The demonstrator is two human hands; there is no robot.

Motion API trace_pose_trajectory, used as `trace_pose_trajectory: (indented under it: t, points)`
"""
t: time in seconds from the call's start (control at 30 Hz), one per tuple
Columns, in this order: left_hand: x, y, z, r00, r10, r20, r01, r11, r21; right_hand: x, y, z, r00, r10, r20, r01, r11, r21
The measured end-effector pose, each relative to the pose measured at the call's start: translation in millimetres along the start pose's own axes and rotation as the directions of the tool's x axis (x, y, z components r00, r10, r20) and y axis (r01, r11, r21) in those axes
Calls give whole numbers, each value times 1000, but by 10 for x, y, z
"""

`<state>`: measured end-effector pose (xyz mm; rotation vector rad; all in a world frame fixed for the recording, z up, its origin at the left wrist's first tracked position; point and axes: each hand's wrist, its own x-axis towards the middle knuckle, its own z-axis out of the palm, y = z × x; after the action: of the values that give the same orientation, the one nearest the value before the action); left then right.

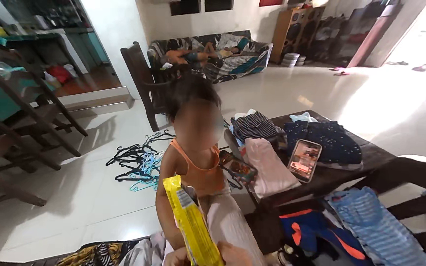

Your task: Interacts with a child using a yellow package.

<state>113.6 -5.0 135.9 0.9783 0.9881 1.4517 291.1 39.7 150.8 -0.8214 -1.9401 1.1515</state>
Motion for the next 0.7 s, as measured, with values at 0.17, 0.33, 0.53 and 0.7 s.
trace_pose_trajectory:
  t: [0.17,0.33,0.53,0.7]
  points:
    - [82,-436,-176,980,-98,176,97,995,13,-16,417,72,999,47,-28,-44,993,110]
    - [147,-490,-68,974,-94,208,99,995,-18,-103,562,10,996,-60,-71,77,961,265]
    - [281,41,247,968,96,234,-115,991,72,-72,376,-138,977,-198,-78,213,918,333]
    - [485,390,411,974,10,226,-32,995,91,104,93,-228,966,-189,-177,218,962,166]
